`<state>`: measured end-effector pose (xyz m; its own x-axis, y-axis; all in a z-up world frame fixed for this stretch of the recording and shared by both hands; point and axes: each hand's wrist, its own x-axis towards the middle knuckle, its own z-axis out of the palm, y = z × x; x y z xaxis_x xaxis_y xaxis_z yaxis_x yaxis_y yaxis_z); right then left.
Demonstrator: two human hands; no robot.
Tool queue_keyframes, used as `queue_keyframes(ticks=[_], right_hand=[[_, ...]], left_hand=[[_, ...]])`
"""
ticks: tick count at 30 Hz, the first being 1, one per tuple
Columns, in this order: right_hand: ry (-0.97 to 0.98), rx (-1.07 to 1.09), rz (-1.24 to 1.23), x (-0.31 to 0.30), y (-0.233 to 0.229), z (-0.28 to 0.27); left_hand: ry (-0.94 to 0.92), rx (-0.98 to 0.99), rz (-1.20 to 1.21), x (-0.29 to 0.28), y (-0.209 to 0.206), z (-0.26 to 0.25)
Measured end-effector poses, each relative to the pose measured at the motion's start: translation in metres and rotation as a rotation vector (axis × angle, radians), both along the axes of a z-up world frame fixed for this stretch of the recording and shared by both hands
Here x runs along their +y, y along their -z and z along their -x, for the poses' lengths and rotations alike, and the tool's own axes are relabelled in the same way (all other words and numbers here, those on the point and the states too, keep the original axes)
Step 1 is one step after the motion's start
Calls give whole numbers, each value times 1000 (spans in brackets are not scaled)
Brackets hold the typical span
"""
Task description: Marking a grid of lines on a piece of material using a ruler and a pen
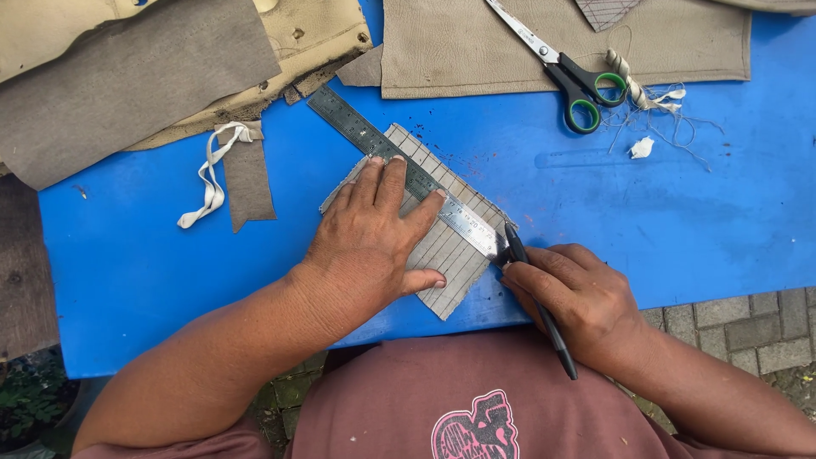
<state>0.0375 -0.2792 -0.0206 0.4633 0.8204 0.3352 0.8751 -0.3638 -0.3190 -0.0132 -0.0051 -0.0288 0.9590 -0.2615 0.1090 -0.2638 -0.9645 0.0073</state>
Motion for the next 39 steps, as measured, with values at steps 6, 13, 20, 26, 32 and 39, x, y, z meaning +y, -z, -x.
queue_keyframes(ticks=[6,13,20,26,32,39], right_hand=[[-24,2,8,1,-2,-1],[-3,21,-8,1,0,0],[14,35,-35,5,1,-1],[29,45,-40,5,0,-3],[213,372,-204,13,2,-26],[221,621,-251,64,-1,-90]], left_hand=[[-6,-26,-12,0,0,-1],[8,-53,13,0,-1,0],[-12,-13,20,-1,4,0],[-13,-19,42,-1,8,2],[-37,-1,50,-4,13,3],[-48,25,49,-6,14,5]])
